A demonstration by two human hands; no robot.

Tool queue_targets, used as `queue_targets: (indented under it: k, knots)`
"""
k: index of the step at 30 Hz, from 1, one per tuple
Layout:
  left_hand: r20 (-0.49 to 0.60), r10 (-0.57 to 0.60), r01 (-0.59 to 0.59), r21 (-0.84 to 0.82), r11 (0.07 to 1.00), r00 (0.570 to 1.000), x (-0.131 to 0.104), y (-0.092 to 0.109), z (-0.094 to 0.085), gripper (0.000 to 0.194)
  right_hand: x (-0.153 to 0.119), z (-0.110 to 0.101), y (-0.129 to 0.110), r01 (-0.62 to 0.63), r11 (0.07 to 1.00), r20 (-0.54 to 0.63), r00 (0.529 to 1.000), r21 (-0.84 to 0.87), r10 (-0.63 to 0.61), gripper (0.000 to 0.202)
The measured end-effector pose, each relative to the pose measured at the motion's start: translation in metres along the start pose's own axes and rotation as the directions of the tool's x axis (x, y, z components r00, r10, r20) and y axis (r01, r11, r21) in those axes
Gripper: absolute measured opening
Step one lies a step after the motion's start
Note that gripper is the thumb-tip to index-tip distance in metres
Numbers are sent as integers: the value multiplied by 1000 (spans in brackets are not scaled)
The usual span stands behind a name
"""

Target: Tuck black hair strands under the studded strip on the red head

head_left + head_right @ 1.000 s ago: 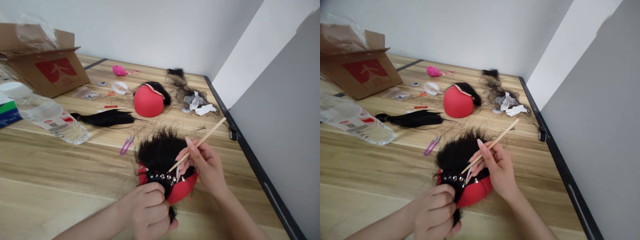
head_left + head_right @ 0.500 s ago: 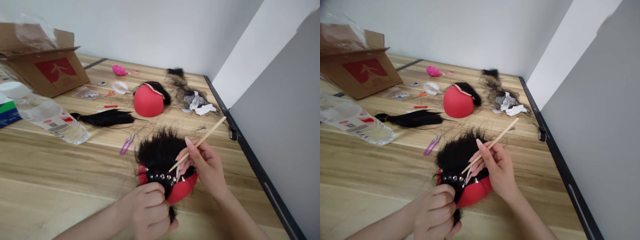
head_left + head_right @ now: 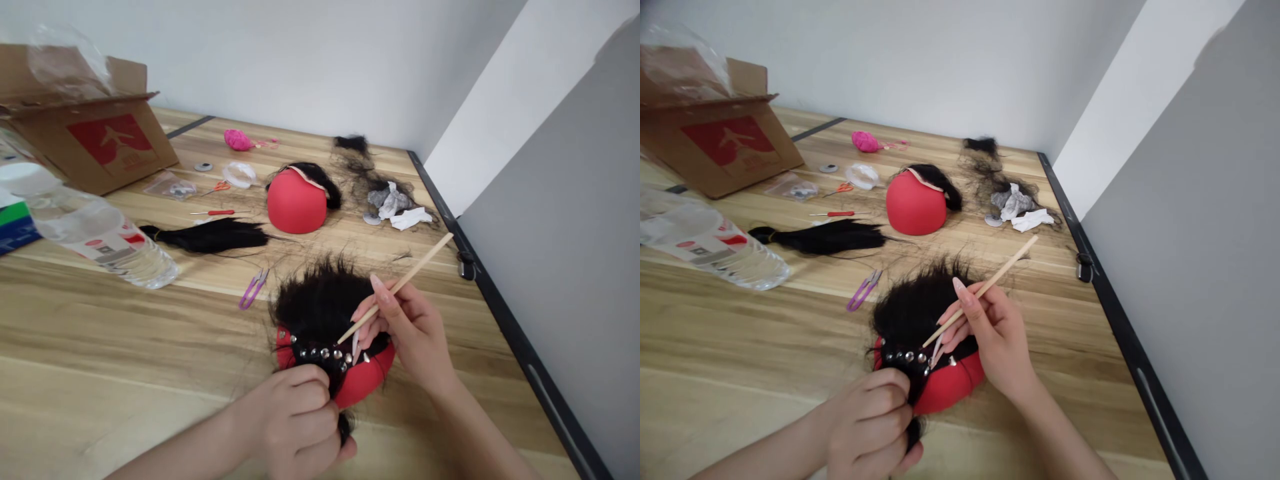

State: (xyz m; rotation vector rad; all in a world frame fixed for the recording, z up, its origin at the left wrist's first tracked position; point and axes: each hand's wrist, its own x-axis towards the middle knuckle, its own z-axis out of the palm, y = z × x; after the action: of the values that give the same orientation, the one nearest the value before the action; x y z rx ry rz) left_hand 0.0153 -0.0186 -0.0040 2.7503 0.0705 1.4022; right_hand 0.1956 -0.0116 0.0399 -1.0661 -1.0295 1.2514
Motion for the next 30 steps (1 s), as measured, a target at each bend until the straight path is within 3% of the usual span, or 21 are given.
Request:
queue_targets:
  k: [30]
  knots:
    - [-5,9,-9,-4,1000,1000,0,-1,0,35,-1,-3,4,28,997,21,999,70,-29,16]
